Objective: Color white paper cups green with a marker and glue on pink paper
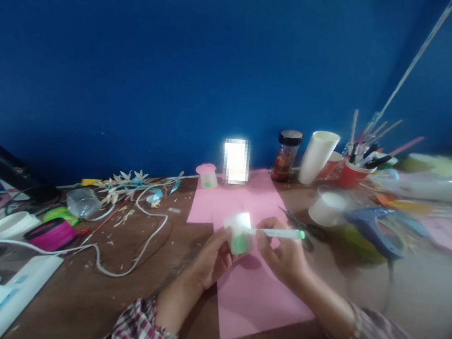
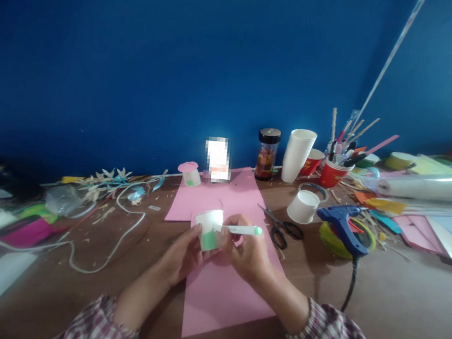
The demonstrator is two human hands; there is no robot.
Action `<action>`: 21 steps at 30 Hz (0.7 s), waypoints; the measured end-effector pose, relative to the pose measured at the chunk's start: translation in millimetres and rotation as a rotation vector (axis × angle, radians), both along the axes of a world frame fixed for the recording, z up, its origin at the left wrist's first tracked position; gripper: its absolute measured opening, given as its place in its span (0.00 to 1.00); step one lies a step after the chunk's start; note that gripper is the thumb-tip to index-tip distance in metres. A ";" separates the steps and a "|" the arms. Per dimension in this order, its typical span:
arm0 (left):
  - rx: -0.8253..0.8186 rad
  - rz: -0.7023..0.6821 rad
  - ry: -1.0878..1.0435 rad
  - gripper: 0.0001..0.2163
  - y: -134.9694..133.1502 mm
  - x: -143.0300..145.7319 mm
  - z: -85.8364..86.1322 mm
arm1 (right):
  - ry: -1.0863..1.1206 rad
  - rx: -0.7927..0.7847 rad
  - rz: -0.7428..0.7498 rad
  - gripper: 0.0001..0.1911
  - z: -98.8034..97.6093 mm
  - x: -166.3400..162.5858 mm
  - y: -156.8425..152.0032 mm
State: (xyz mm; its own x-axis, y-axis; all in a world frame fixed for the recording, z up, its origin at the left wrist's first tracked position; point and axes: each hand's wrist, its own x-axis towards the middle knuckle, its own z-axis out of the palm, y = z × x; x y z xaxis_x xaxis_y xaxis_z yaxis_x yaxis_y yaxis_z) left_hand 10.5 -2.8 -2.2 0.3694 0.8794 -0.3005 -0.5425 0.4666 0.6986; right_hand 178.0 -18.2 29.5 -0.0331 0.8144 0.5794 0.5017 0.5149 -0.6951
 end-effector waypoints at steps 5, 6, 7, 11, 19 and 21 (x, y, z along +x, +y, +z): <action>-0.015 -0.019 -0.021 0.13 -1.0 -0.2 -0.2 | 0.085 -0.016 -0.030 0.04 -4.2 0.8 1.1; -0.022 -0.024 -0.023 0.13 -0.9 -0.4 -0.5 | 0.108 -0.009 -0.052 0.04 -5.4 1.3 1.7; -0.029 -0.027 -0.024 0.12 -0.7 -0.5 -0.8 | 0.129 -0.008 -0.069 0.04 -6.6 1.7 2.3; -0.031 -0.029 -0.032 0.12 -0.1 -0.9 -1.7 | 0.165 -0.034 -0.052 0.03 -9.8 2.7 3.7; -0.020 -0.035 -0.032 0.12 -1.7 -0.7 -1.6 | 0.125 -0.021 -0.030 0.03 -6.1 2.7 1.6; -0.027 -0.023 -0.019 0.12 -2.0 -0.5 -0.7 | 0.126 -0.018 -0.031 0.03 -6.2 2.5 1.7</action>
